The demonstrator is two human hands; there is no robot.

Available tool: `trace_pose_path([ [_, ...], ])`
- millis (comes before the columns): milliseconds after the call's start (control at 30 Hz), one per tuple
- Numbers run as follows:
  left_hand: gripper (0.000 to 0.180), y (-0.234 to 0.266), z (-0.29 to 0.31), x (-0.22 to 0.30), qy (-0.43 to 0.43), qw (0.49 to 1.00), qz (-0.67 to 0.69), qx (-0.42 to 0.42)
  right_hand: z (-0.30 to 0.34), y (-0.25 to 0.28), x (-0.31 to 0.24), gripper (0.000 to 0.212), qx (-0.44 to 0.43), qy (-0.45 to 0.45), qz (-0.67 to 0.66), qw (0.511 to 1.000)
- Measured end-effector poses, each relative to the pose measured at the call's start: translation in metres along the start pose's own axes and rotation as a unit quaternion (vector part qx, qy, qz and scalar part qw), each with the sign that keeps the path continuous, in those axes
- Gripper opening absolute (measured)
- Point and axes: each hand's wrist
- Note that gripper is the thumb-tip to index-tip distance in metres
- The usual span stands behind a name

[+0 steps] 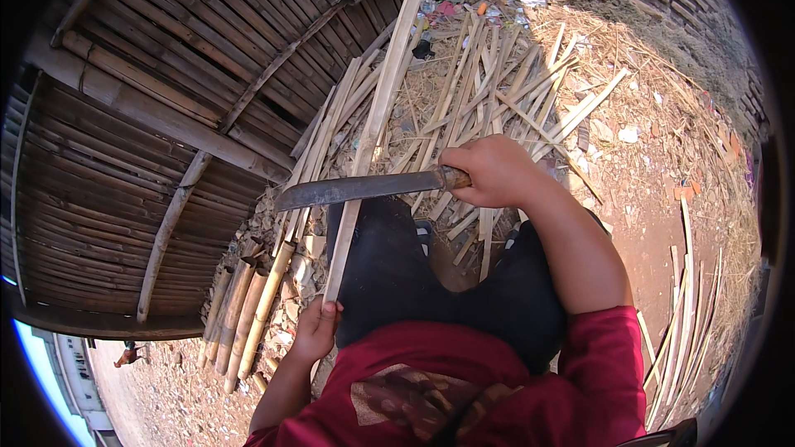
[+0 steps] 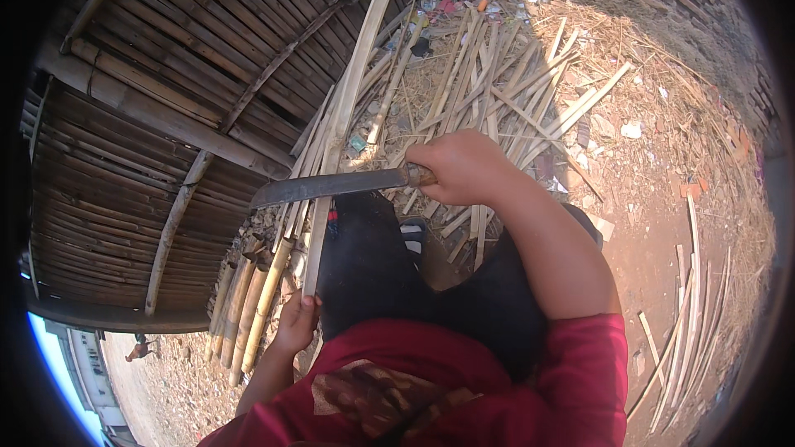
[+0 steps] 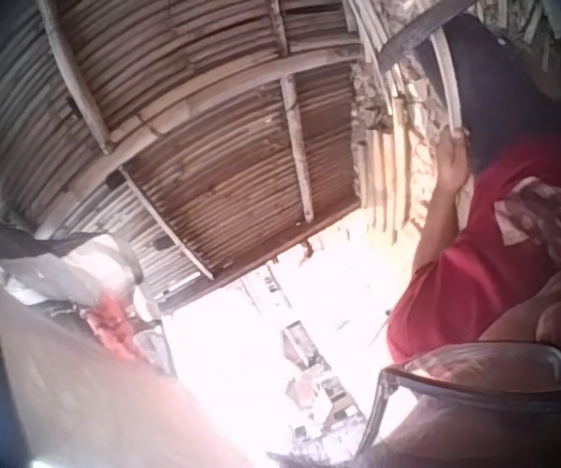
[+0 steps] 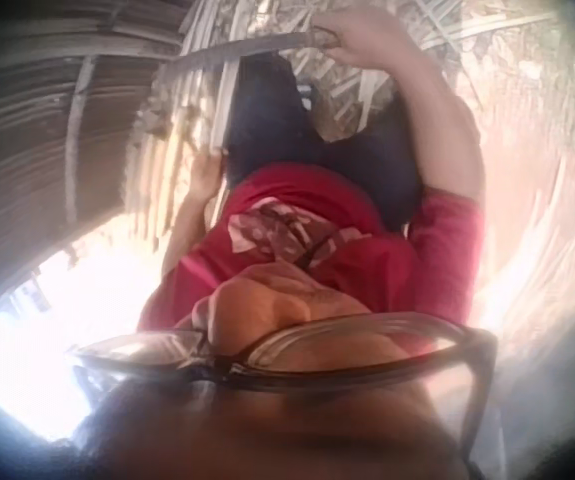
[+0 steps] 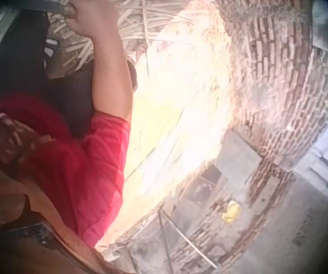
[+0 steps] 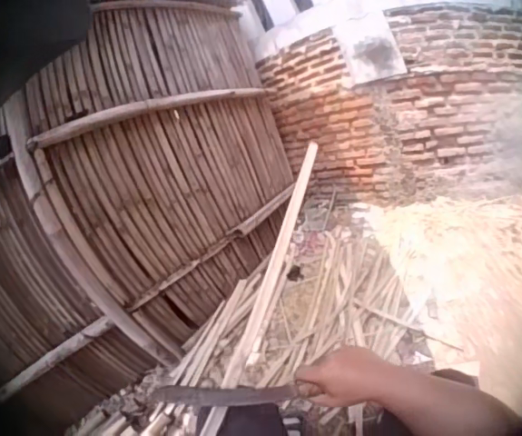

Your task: The person uses a knife to shave a thin strip of bamboo while holding it against their leg.

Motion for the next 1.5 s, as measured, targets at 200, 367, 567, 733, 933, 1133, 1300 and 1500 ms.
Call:
trace_pose_path([
  [200,0.042,-0.002,0.003,-0.014,-0.041,0.968,-0.224,0.102,0.002,0.002,0.028,0.032,-0.038,-0.104,-0.016,0.994],
  [367,0.030,-0.015,0.004,-0.020,-0.012,0.936,-0.327,0.129,0.003,-0.003,0.023,0.030,-0.097,-0.100,0.015,0.990],
  [567,0.034,0.002,-0.001,-0.019,-0.020,0.932,-0.349,0.095,-0.003,-0.013,0.025,0.029,-0.129,-0.054,-0.059,0.988],
  [733,0.043,0.008,-0.007,-0.022,-0.029,0.936,-0.340,0.083,0.007,-0.007,0.063,0.032,0.009,-0.156,-0.033,0.987],
  [933,0.042,0.012,-0.009,-0.015,-0.008,0.955,-0.293,0.045,-0.005,0.004,0.017,0.036,-0.146,-0.090,-0.054,0.984],
  [1133,0.037,0.007,-0.011,-0.023,-0.014,0.957,-0.281,0.077,0.013,0.008,0.061,0.051,-0.030,-0.173,-0.090,0.980],
  [1300,0.037,0.007,-0.013,-0.027,0.005,0.966,-0.248,0.074,0.011,0.016,0.046,0.040,-0.059,-0.162,-0.062,0.983],
  [1500,0.039,0.012,-0.011,-0.025,0.018,0.981,-0.190,0.034,0.006,0.018,0.006,0.029,-0.098,-0.091,0.002,0.991],
])
Point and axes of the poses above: each hand's wrist, its own z-axis away from the middle knuckle, its own y-axis out of the back of the hand, x = y × z, and after that the axes turned 9 degrees about y, right-handed
